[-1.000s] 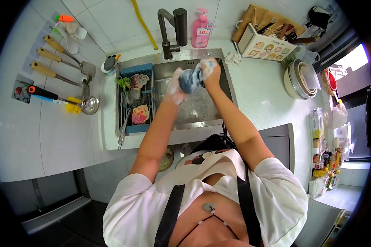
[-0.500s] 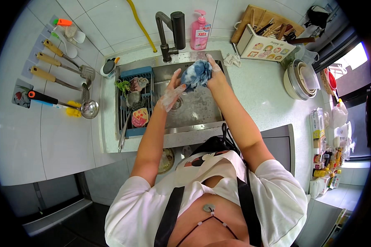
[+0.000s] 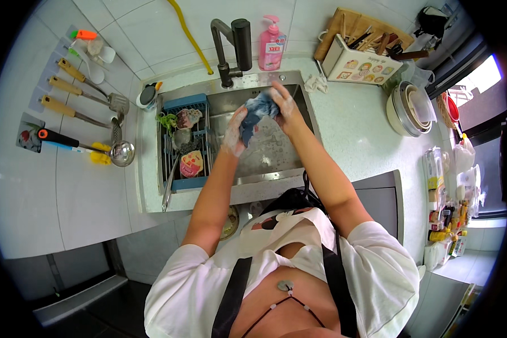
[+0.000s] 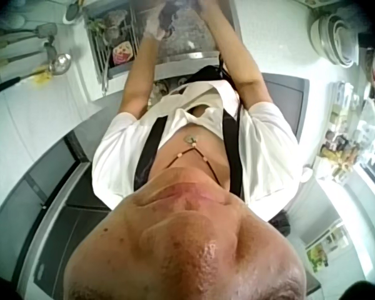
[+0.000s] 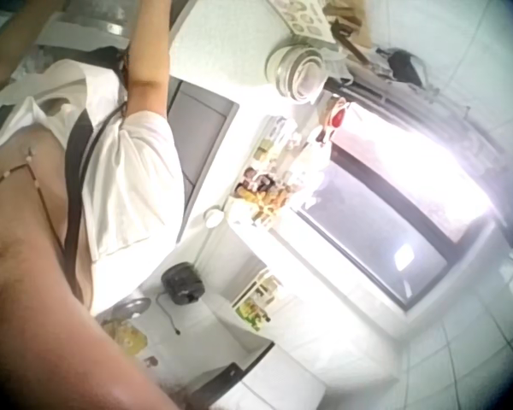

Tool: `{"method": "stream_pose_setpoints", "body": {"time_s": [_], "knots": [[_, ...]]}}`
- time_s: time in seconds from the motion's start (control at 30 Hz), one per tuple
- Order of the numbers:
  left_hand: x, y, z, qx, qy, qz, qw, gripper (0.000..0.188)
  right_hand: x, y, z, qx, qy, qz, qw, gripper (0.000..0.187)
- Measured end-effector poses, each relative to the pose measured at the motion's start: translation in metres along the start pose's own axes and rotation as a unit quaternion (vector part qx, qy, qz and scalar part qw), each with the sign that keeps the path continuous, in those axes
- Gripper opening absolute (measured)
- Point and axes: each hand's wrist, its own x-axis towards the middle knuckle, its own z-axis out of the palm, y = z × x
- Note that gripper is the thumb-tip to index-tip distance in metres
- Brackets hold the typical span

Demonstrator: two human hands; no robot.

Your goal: The person washes a blue cloth in a sink by applying soap, scrubbing the fabric with their hands, and rinsing it under running water.

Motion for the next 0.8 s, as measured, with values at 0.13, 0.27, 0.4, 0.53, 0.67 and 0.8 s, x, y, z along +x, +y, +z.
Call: {"method": "stream_pose_setpoints", "body": {"time_s": [0.13, 0.27, 0.4, 0.53, 0.67, 0.8], "knots": [[0.002, 0.009, 0.000, -0.028, 0.050, -0.032, 0.998, 0.033, -0.003, 0.007, -0.011, -0.236, -0.106, -0.040, 0.965, 0.065], [-0.001, 0.023, 0.007, -0.063, 0.020, -0.061, 0.996, 0.034, 0.009, 0.000, -0.031, -0.540, -0.227, -0.091, 0.806, 0.068], [-0.004, 0.030, 0.013, -0.044, 0.012, -0.060, 0.997, 0.040, 0.008, 0.011, -0.040, -0.574, -0.217, -0.163, 0.773, 0.071], [-0.003, 0.033, 0.010, -0.032, -0.009, -0.089, 0.995, 0.043, -0.008, 0.014, -0.021, -0.488, -0.249, -0.150, 0.823, 0.074], [0.001, 0.037, 0.003, -0.019, -0.106, -0.116, 0.987, 0.045, -0.013, 0.009, -0.011, -0.453, -0.181, -0.128, 0.864, 0.066], [-0.007, 0.039, 0.008, 0.086, 0.025, -0.050, 0.995, 0.034, 0.014, 0.019, -0.036, -0.452, -0.057, -0.165, 0.875, 0.040]]}}
